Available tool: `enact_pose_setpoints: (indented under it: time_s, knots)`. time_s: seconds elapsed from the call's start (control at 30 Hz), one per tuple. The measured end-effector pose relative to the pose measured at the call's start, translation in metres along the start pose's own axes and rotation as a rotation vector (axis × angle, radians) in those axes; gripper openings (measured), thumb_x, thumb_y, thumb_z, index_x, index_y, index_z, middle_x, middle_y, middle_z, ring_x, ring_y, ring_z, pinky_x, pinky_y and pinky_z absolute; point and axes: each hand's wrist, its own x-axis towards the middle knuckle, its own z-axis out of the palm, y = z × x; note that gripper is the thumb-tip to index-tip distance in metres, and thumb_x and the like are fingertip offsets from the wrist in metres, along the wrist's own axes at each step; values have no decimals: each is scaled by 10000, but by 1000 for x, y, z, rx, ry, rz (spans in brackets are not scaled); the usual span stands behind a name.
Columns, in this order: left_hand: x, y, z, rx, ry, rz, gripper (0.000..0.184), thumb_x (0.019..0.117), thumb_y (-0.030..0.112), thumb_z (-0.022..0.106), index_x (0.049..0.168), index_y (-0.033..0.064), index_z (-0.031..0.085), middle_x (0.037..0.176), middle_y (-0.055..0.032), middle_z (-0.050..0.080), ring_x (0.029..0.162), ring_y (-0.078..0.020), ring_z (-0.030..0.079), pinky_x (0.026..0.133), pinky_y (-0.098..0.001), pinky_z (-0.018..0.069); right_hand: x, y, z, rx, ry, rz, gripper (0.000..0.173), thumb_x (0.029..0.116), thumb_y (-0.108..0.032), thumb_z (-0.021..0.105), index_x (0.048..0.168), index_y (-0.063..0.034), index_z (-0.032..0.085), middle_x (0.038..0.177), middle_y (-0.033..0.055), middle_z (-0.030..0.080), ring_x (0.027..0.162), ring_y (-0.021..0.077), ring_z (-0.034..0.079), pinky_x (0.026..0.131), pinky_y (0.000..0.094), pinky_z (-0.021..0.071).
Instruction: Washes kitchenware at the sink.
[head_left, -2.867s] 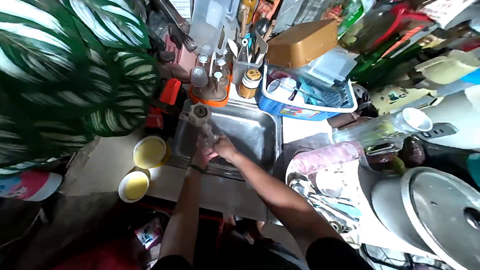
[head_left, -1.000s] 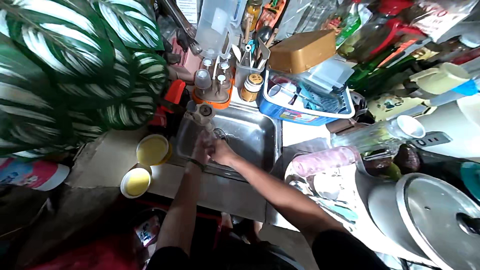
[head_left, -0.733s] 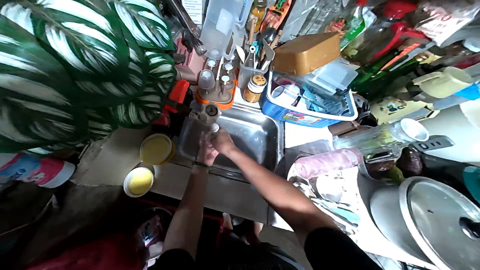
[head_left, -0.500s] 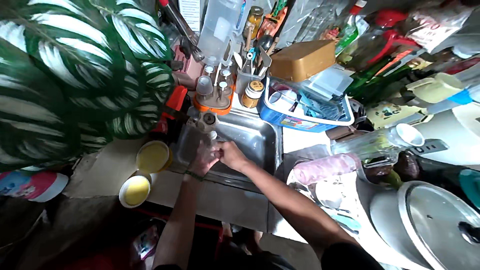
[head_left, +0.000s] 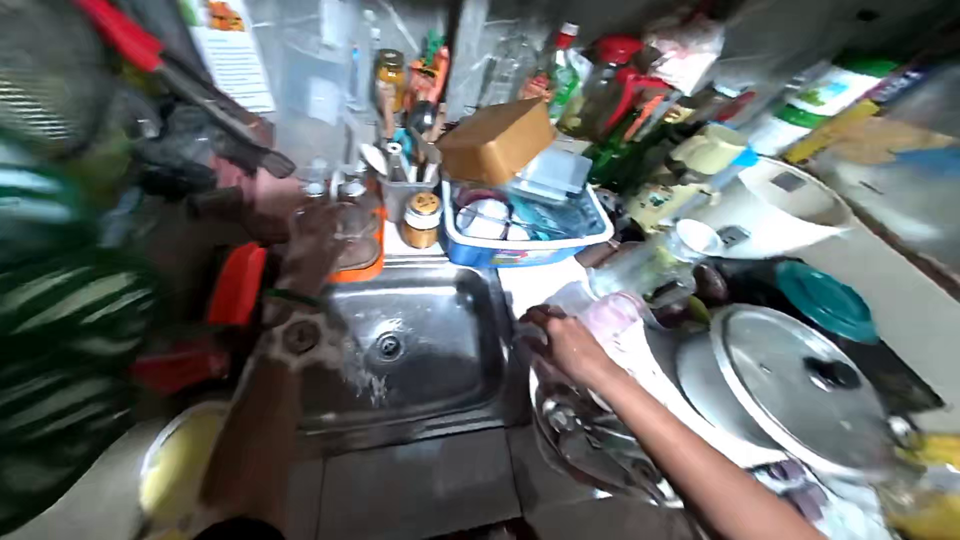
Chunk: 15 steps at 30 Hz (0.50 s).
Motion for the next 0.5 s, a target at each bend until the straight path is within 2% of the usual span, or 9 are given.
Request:
enact_pose_setpoints:
  time_s: [0.03,0.1,0.17,0.23,0.3,0.37,0.43,0.47,0.5]
  knots:
    - [23,3,4,40,96,189,429,1018,234,638,1340,-47,595,1354,-293,588,1272,-460,552,1077,-617,413,-3,17,-10,-33,9,13,385,996,-220,652,1350,-68,647,1399,243,599,1308,468,552,1048,682,427]
    - [55,20,9,87,130,354,610,940,211,748,1464,16,505,1504,-283,465,1405,-496,418,1136,-662,338,-7,44,-28,-105,-23,52,367,956,-91,673,1323,-91,669,1436,191,585,1356,463,499,1030,736,384]
    - [74,23,19,79,111,335,701,886,148,804,1499,58,476,1518,-300,433,1394,-530,406,1097,-705,347,-4,74,-33,-210,-35,36,448,869,17,722,1290,-133,695,1431,147,596,1350,452,500,980,750,401]
    - [89,21,31,98,93,272,748,856,127,832,1508,80,469,1488,-351,422,1325,-588,442,1015,-757,387,6,98,-31,-330,-84,14,572,807,42,770,1325,-184,676,1433,122,594,1345,442,502,952,738,417]
    - [96,22,40,123,74,201,735,868,151,824,1509,111,466,1473,-393,396,1269,-629,462,950,-779,412,19,112,-24,-410,-168,29,703,798,24,792,1425,-232,606,1493,105,553,1399,447,450,994,768,369]
    - [97,28,45,129,56,124,742,897,194,802,1540,169,434,1496,-403,360,1264,-636,464,933,-770,426,31,118,-18,-446,-294,58,800,830,-10,782,1530,-274,499,1590,83,461,1499,436,326,1075,786,262]
    - [94,27,52,108,81,101,791,897,170,798,1571,212,386,1518,-397,336,1243,-632,488,920,-755,447,38,125,-11,-459,-327,13,822,782,-17,820,1515,-231,515,1540,114,513,1486,422,357,1094,777,254]
    - [88,21,57,77,111,127,814,885,150,805,1576,196,376,1530,-385,330,1260,-623,483,948,-746,444,36,125,-12,-473,-324,-21,810,759,-34,848,1491,-187,540,1501,138,543,1457,419,401,1092,757,275]
    - [78,12,62,13,142,164,819,875,152,814,1572,159,383,1576,-348,303,1336,-593,435,1028,-729,405,34,121,-17,-488,-305,-53,772,753,-65,862,1462,-154,567,1473,147,564,1425,411,443,1092,730,298]
